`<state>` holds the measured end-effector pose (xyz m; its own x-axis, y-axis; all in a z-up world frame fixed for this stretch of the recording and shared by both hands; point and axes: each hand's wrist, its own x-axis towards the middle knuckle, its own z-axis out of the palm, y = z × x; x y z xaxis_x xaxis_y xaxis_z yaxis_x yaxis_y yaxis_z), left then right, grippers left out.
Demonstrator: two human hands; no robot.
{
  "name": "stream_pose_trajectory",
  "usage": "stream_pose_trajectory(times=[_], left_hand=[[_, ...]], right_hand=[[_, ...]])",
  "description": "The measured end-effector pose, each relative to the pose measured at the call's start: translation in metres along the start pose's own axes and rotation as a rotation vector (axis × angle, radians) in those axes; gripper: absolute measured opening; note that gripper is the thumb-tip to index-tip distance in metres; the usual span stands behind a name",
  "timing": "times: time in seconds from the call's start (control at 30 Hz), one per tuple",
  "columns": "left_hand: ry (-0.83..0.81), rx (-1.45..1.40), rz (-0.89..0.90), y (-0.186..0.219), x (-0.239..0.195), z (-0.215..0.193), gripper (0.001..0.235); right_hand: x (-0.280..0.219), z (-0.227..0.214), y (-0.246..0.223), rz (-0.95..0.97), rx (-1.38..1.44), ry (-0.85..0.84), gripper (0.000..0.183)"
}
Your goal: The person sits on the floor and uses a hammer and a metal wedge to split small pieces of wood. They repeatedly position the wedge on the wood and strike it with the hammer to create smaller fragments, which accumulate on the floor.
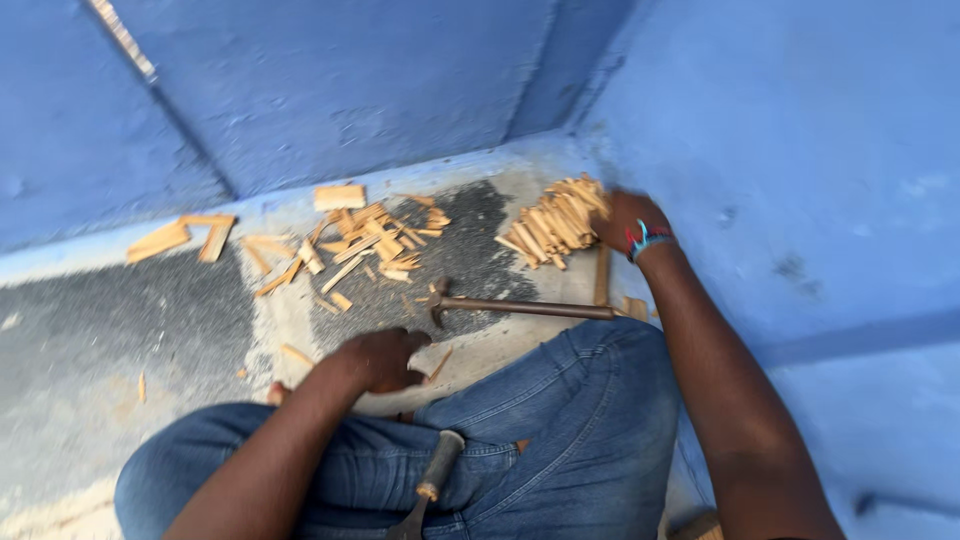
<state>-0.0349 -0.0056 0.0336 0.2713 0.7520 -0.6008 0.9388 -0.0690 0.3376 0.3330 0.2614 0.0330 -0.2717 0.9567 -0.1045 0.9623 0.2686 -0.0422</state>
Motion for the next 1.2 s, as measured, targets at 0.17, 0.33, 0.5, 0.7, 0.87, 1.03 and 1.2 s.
stream_pose_trajectory(times=[0.17, 0.33, 0.5, 0.7, 0.87, 1.03, 1.2], left_hand=[[0.174, 0.018, -0.15, -0.031, 0.002, -0.02, 0.066], [0.249, -0.104, -0.291, -0.065, -0.002, -0.028, 0.068], [0.23, -0.168, -0.36, -0.112, 0.001, -0.035, 0.062], [0.301, -0.246, -0.408, -0.137, 0.029, -0.061, 0.055], [0.284, -0.3, -0.408, -0.142, 0.047, -0.055, 0.055], [0.241, -0.277, -0.442, -0.145, 0.051, -0.046, 0.058], [0.502, -0.393, -0.435, -0.145, 0.05, -0.04, 0.052]], right_hand=[[0.037, -0.017, -0.16, -0.289, 0.455, -0.086, 0.045], [0.08, 0.065, -0.277, -0.569, 0.005, -0.142, 0.038], [0.11, 0.15, -0.323, -0.558, 0.084, -0.096, 0.055], [0.118, 0.182, -0.343, -0.546, 0.139, -0.134, 0.071], [0.11, 0.182, -0.328, -0.638, 0.288, 0.064, 0.056], [0.071, 0.163, -0.32, -0.462, 0.482, 0.006, 0.029], [0.049, 0.129, -0.321, -0.627, 0.637, 0.239, 0.025]])
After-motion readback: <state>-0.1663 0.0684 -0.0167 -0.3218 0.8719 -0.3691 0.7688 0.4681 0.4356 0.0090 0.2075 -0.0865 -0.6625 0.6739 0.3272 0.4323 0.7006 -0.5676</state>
